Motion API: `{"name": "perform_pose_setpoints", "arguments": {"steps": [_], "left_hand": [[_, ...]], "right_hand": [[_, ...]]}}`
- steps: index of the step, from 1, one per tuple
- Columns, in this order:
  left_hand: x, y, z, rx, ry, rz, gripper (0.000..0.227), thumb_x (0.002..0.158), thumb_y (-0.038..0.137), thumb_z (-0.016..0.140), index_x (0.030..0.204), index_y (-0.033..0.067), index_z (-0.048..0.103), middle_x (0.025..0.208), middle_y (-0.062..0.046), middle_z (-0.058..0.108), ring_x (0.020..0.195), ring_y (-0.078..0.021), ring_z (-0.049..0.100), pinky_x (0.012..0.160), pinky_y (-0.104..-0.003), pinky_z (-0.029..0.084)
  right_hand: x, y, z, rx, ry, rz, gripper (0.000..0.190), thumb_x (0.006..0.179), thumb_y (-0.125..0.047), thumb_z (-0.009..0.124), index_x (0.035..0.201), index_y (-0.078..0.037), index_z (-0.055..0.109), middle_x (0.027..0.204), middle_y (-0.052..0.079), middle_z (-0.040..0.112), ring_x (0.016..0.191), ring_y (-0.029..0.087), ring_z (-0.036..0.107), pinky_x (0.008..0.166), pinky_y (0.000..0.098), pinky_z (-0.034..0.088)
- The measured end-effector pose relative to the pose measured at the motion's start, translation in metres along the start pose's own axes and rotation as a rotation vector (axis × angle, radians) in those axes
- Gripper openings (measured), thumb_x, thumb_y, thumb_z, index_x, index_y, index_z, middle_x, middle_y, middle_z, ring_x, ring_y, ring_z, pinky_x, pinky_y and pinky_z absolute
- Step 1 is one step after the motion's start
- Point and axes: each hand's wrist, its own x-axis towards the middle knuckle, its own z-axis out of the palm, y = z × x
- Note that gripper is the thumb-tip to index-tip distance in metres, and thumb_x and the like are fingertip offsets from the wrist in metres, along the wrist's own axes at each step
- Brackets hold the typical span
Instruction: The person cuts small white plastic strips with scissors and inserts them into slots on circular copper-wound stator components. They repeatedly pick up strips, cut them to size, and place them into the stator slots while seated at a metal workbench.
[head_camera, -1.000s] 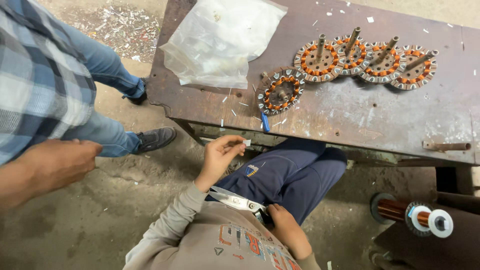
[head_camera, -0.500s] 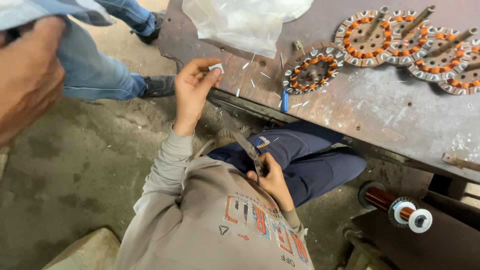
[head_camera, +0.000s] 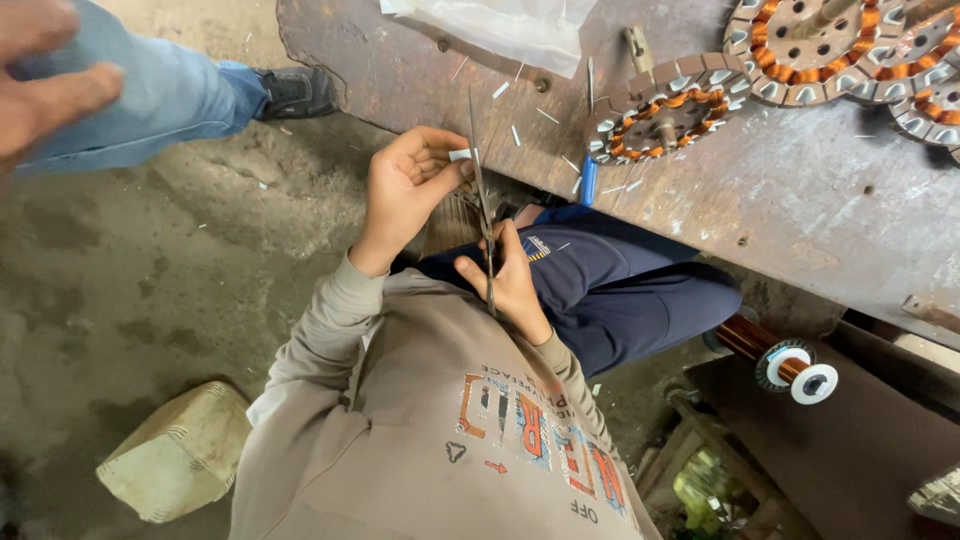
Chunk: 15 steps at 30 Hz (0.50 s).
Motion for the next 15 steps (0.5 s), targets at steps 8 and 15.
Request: {"name": "perform_pose_setpoints", "arguments": {"steps": [8,15], "left_hand": [[0.003,0.016,0.005,0.046,-0.025,-0.019,0.021,0.098,-0.004,0.073,0.116,-0.0053,0.065,0.104,-0.007,0.073,0.094,-0.0088,0.070,0.085,-0.023,0.059],[0.003,0.014,0.002,0.030,-0.046,-0.039,0.019,0.096,-0.005,0.073,0.114,-0.0059,0.065,0.100,-0.009,0.073,0.089,-0.0108,0.071,0.082,-0.024,0.060]], "right_hand": [[0.012,-0.016,0.010,-0.070,0.103,0.036,0.040,0.086,-0.013,0.081,0.084,-0.006,0.042,0.065,-0.002,0.041,0.059,0.008,0.038,0.053,0.0262,0.034],[0.013,0.014,0.020,-0.021,0.187,0.076,0.041,0.088,-0.006,0.079,0.075,-0.008,0.040,0.062,-0.004,0.038,0.060,0.004,0.033,0.052,0.0251,0.027]]}}
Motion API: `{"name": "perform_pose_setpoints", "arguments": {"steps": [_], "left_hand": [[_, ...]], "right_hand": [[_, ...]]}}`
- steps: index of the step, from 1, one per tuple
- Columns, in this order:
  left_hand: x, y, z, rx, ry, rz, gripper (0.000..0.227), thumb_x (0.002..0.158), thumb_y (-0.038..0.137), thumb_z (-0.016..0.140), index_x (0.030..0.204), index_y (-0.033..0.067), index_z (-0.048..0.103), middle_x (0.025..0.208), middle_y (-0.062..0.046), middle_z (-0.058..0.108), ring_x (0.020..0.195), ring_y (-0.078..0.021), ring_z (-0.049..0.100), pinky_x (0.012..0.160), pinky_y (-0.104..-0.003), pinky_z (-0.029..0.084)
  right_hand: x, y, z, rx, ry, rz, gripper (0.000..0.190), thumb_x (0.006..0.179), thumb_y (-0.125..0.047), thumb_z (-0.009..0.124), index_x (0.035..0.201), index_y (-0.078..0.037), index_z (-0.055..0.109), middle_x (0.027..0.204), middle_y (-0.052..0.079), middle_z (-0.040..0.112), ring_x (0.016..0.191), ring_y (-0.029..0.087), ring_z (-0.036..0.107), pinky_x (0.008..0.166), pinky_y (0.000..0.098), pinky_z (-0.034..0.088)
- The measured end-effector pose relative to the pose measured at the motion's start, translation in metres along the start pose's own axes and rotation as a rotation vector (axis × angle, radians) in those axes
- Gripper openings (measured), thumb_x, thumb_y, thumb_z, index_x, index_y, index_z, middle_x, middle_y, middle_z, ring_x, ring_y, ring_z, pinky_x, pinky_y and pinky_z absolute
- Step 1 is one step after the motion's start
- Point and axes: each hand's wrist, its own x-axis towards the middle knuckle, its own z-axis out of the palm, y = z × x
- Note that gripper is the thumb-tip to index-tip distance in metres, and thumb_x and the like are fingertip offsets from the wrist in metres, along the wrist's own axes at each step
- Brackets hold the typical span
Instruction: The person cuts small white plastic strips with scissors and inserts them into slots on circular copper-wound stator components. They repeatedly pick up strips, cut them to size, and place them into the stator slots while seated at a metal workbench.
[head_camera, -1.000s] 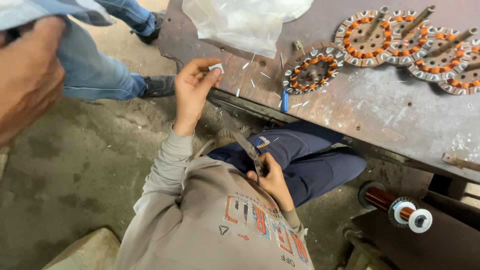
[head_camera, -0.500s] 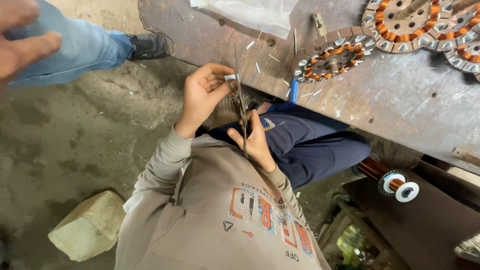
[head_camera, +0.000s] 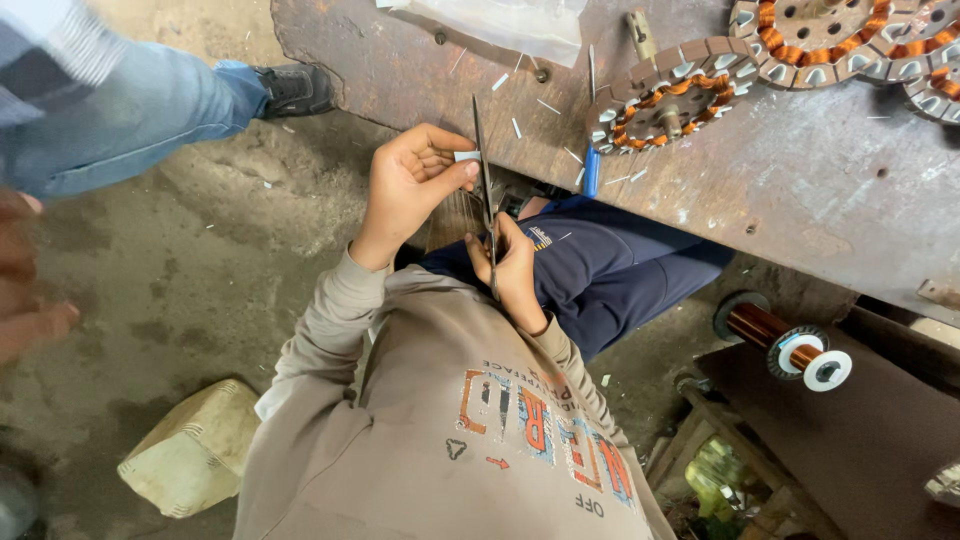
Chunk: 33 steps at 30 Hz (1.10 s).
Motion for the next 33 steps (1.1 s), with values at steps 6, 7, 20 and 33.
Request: {"name": "perform_pose_setpoints", "arguments": {"steps": [6,7,20,33], "left_hand": [[-0.004,0.015,-0.006,0.005,0.089,0.139,0.017,0.097,-0.008,0.073,0.112,-0.0062,0.065,0.113,-0.010,0.072,0.105,-0.0133,0.070,0.096,-0.026,0.057],[-0.005,0.020,-0.009,-0.005,0.097,0.183,0.017,0.097,-0.009,0.073,0.112,-0.0059,0.065,0.116,-0.010,0.071,0.108,-0.0136,0.069,0.098,-0.027,0.057],[0.000,0.031,0.021,0.079,0.031,0.094,0.014,0.096,-0.006,0.073,0.109,-0.0053,0.067,0.100,-0.009,0.073,0.087,-0.0138,0.070,0.081,-0.027,0.058],[-0.010,-0.020,0.084,-0.057,-0.333,-0.046,0.014,0.101,-0.001,0.067,0.113,-0.0059,0.062,0.099,-0.007,0.069,0.089,-0.0132,0.070,0.079,-0.029,0.062]], "right_hand": [[-0.019,-0.014,-0.046,0.045,-0.143,-0.022,0.038,0.089,-0.009,0.084,0.078,-0.008,0.047,0.069,-0.005,0.047,0.064,0.003,0.040,0.054,0.0229,0.032],[-0.030,-0.019,-0.057,0.045,-0.176,-0.010,0.035,0.090,-0.009,0.084,0.079,-0.007,0.050,0.071,-0.005,0.051,0.066,0.003,0.043,0.055,0.0225,0.035],[-0.122,0.010,-0.131,-0.256,-0.030,-0.027,0.038,0.077,-0.008,0.089,0.088,-0.003,0.053,0.074,0.004,0.046,0.068,0.015,0.042,0.061,0.0286,0.037],[-0.059,-0.092,-0.102,0.021,0.289,-0.164,0.031,0.093,-0.010,0.075,0.121,-0.001,0.064,0.112,0.010,0.068,0.101,0.018,0.063,0.089,0.0278,0.052]]}}
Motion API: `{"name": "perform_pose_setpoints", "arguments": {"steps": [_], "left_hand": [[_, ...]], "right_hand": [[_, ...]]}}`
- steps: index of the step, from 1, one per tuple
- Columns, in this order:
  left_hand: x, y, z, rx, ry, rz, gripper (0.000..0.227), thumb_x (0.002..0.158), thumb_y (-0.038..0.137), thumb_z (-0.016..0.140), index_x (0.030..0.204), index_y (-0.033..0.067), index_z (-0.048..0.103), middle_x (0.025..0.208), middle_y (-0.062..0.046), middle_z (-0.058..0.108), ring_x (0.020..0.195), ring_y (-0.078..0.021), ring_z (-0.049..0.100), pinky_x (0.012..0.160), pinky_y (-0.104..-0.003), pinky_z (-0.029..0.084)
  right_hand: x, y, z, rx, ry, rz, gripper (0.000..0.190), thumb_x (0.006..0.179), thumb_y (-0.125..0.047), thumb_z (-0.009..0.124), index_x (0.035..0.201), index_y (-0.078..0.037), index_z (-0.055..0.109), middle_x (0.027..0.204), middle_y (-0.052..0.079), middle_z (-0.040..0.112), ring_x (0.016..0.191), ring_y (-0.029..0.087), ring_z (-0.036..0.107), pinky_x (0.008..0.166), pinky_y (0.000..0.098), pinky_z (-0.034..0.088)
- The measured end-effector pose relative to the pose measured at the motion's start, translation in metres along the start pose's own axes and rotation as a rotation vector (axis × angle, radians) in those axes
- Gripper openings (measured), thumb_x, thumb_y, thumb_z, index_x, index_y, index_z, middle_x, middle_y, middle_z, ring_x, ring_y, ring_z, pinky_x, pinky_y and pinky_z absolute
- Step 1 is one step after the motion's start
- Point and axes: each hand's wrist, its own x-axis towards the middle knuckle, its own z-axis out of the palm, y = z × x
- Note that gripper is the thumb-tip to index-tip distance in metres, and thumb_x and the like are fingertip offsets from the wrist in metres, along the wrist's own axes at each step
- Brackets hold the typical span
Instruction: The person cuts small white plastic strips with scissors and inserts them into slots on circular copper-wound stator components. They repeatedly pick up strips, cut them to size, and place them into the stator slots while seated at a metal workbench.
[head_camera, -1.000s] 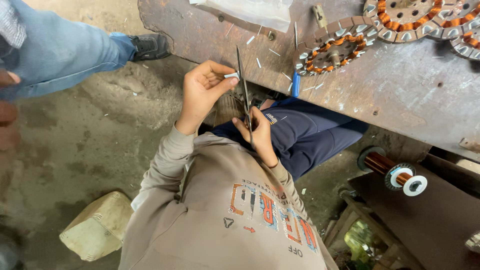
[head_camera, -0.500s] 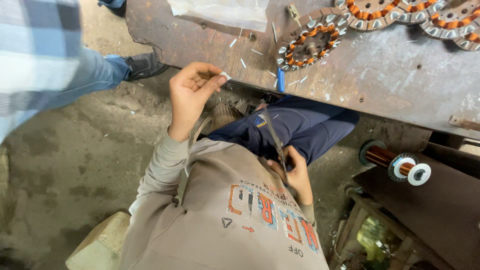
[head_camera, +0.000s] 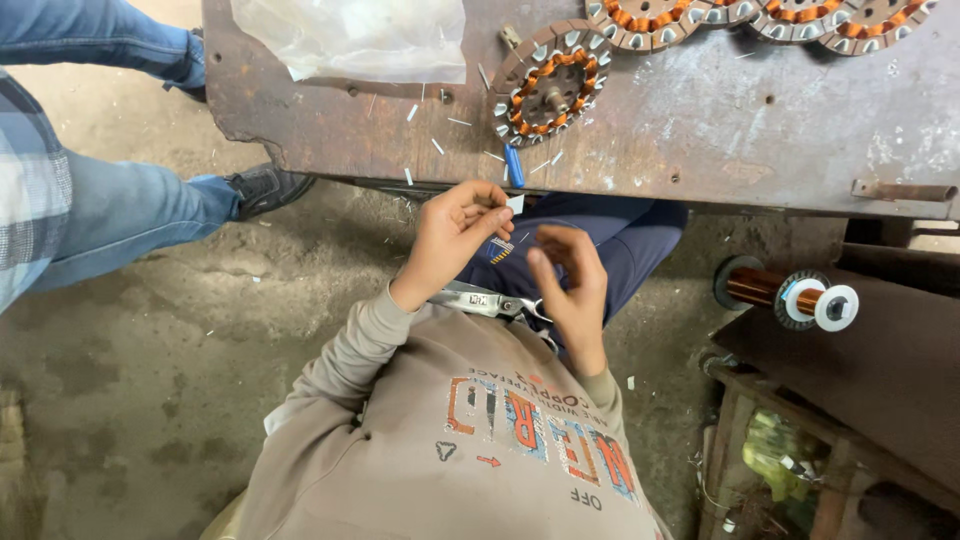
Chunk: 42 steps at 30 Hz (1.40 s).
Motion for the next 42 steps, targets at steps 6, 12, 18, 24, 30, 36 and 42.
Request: {"name": "perform_pose_setpoints", "arguments": {"steps": [6,12,18,24,30,36,42], "left_hand": [[0.006,0.007,0.002,0.025,-0.074,-0.019,0.015,0.101,0.000,0.066,0.114,-0.0064,0.062,0.102,-0.007,0.069,0.088,-0.0124,0.070,0.077,-0.027,0.061],[0.013,0.002,0.000,0.057,-0.121,-0.039,0.017,0.101,-0.001,0.066,0.115,-0.0079,0.062,0.102,-0.008,0.068,0.086,-0.0128,0.070,0.077,-0.026,0.060],[0.016,-0.001,0.004,0.024,-0.112,-0.052,0.017,0.101,0.000,0.064,0.115,-0.0081,0.061,0.100,-0.009,0.069,0.086,-0.0139,0.071,0.079,-0.027,0.061],[0.015,0.003,0.008,0.078,-0.101,-0.043,0.015,0.100,-0.001,0.065,0.113,-0.0086,0.063,0.100,-0.010,0.069,0.085,-0.0142,0.071,0.076,-0.028,0.062],[0.013,0.002,0.006,-0.019,-0.141,-0.071,0.008,0.099,-0.001,0.067,0.103,-0.0048,0.061,0.094,-0.011,0.071,0.078,-0.0140,0.071,0.068,-0.027,0.059],[0.011,-0.001,-0.003,-0.057,-0.157,-0.255,0.010,0.099,0.002,0.066,0.093,0.0030,0.057,0.076,-0.007,0.065,0.062,-0.0093,0.061,0.048,-0.022,0.043],[0.019,0.002,-0.018,-0.299,-0.183,-0.229,0.020,0.097,-0.008,0.060,0.092,0.0074,0.048,0.079,-0.002,0.057,0.061,-0.0042,0.046,0.050,-0.021,0.032]], "right_hand": [[0.032,-0.018,0.024,0.356,0.134,0.117,0.014,0.099,-0.004,0.071,0.111,0.003,0.069,0.102,0.005,0.073,0.092,0.008,0.066,0.083,0.0231,0.053],[0.037,-0.010,0.019,0.385,0.116,0.124,0.018,0.096,-0.001,0.072,0.113,0.004,0.068,0.105,0.008,0.074,0.095,0.009,0.068,0.087,0.0235,0.054],[0.038,-0.004,0.013,0.508,0.126,0.169,0.018,0.096,0.001,0.071,0.113,0.006,0.068,0.102,0.009,0.074,0.093,0.011,0.069,0.086,0.0244,0.055],[0.037,-0.004,0.018,0.359,0.166,0.071,0.014,0.097,0.001,0.069,0.111,0.005,0.069,0.097,0.006,0.072,0.086,0.008,0.066,0.078,0.0225,0.053],[0.035,-0.012,0.015,0.203,0.144,0.091,0.013,0.098,-0.003,0.068,0.110,0.002,0.067,0.089,0.001,0.069,0.073,0.003,0.059,0.063,0.0185,0.046],[0.038,-0.012,0.018,0.236,0.062,0.080,0.013,0.099,-0.003,0.067,0.110,0.003,0.066,0.082,0.000,0.065,0.067,0.002,0.056,0.058,0.0182,0.043],[0.047,-0.039,0.021,0.026,-0.061,-0.098,0.018,0.097,-0.002,0.070,0.113,0.004,0.066,0.088,0.004,0.071,0.078,0.008,0.068,0.069,0.0246,0.054]]}}
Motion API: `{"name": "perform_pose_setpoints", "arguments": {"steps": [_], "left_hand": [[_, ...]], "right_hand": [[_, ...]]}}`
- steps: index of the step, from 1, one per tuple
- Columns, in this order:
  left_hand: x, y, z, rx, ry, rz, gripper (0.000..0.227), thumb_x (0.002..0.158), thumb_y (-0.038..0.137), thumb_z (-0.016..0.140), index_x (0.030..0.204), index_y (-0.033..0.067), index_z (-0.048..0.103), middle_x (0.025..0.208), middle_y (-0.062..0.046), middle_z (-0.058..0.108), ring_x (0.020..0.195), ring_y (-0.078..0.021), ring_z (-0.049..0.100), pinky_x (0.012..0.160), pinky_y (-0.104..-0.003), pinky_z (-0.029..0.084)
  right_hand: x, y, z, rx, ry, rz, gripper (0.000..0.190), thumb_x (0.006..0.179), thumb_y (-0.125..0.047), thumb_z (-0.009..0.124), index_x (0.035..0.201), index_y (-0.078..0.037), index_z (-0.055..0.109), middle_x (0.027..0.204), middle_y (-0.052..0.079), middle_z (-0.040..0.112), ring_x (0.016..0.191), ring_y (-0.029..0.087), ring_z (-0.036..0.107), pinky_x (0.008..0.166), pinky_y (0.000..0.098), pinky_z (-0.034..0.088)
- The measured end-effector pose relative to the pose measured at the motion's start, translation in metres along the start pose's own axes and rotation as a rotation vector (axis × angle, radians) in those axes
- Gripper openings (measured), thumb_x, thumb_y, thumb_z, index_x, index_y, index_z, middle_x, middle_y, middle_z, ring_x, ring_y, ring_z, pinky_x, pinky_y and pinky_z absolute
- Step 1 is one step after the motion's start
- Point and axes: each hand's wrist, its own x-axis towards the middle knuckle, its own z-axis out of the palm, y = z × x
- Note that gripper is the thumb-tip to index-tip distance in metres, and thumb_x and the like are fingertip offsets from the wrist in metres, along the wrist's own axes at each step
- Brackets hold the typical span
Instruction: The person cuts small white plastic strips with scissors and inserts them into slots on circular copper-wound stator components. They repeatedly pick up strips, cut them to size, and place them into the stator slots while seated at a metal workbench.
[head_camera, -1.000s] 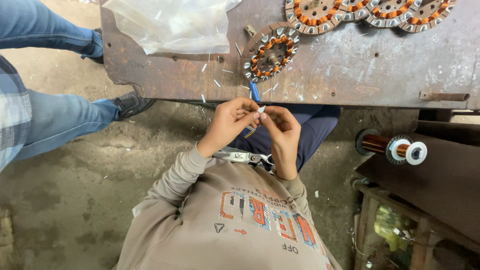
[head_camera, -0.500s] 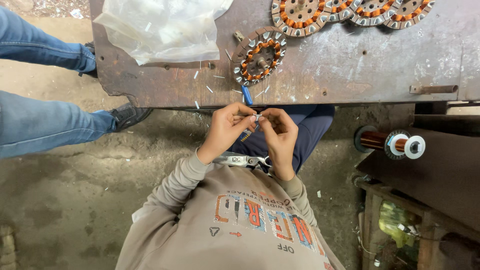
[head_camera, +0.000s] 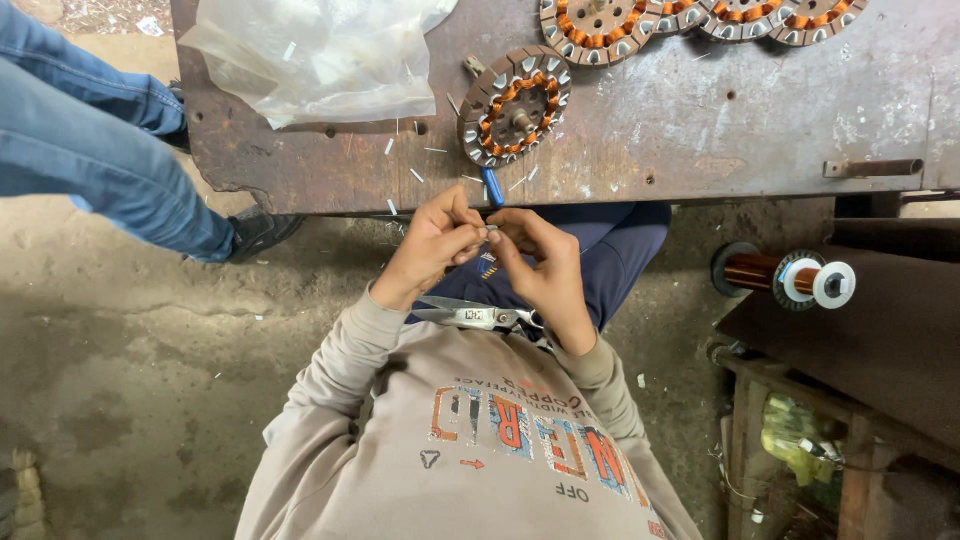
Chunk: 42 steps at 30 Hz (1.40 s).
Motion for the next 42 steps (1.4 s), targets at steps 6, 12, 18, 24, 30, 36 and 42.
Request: {"name": "perform_pose_setpoints", "arguments": {"steps": [6,12,18,24,30,36,42], "left_hand": [[0.007,0.032,-0.014,-0.035,-0.047,-0.018,0.017,0.093,-0.008,0.058,0.093,0.0067,0.049,0.082,-0.001,0.056,0.061,-0.0027,0.043,0.049,-0.020,0.032],[0.019,0.060,-0.001,0.421,0.217,0.294,0.015,0.104,0.003,0.062,0.119,0.0022,0.061,0.099,-0.003,0.064,0.078,-0.0038,0.055,0.064,-0.019,0.045],[0.044,0.067,0.010,0.637,0.248,0.573,0.028,0.105,0.002,0.065,0.134,-0.0001,0.063,0.122,-0.006,0.063,0.109,-0.0106,0.062,0.092,-0.025,0.056],[0.052,0.056,0.008,0.519,0.237,0.529,0.025,0.105,0.000,0.063,0.130,-0.0003,0.064,0.121,-0.006,0.067,0.104,-0.0087,0.064,0.089,-0.024,0.056],[0.054,0.054,0.006,0.546,0.261,0.555,0.024,0.105,-0.003,0.064,0.128,0.0004,0.066,0.118,-0.006,0.068,0.101,-0.0080,0.064,0.085,-0.023,0.057],[0.052,0.051,0.008,0.581,0.260,0.619,0.039,0.095,-0.015,0.062,0.130,0.0007,0.066,0.118,-0.005,0.061,0.103,-0.0099,0.062,0.082,-0.023,0.058],[0.052,0.052,0.014,0.662,0.296,0.653,0.035,0.095,-0.007,0.071,0.128,0.0018,0.066,0.120,-0.006,0.066,0.104,-0.0111,0.064,0.081,-0.024,0.058]], "right_hand": [[0.024,-0.043,-0.010,-0.414,-0.164,-0.432,0.025,0.084,0.001,0.079,0.106,0.001,0.067,0.095,0.014,0.067,0.084,0.031,0.068,0.073,0.0374,0.054],[0.076,-0.047,0.000,-0.520,-0.003,-0.558,0.019,0.088,0.003,0.080,0.103,0.001,0.070,0.092,0.013,0.066,0.082,0.030,0.068,0.070,0.0373,0.052],[0.106,-0.036,0.001,-0.544,0.086,-0.576,0.018,0.090,0.005,0.080,0.103,0.001,0.069,0.092,0.012,0.064,0.079,0.028,0.066,0.069,0.0370,0.053],[0.103,-0.045,0.002,-0.788,0.060,-0.635,0.023,0.088,0.005,0.077,0.107,0.000,0.067,0.093,0.013,0.061,0.087,0.033,0.061,0.075,0.0433,0.051],[0.100,-0.057,0.003,-1.031,-0.085,-0.652,0.030,0.085,0.002,0.071,0.114,0.003,0.063,0.100,0.016,0.057,0.096,0.034,0.059,0.077,0.0432,0.053],[0.103,-0.054,0.005,-1.122,-0.145,-0.647,0.030,0.084,0.003,0.069,0.113,0.003,0.061,0.104,0.018,0.058,0.098,0.035,0.060,0.077,0.0426,0.054],[0.108,-0.054,-0.020,-0.755,-0.182,-0.598,0.045,0.089,0.001,0.078,0.130,0.001,0.061,0.121,0.016,0.059,0.108,0.033,0.061,0.091,0.0408,0.054]]}}
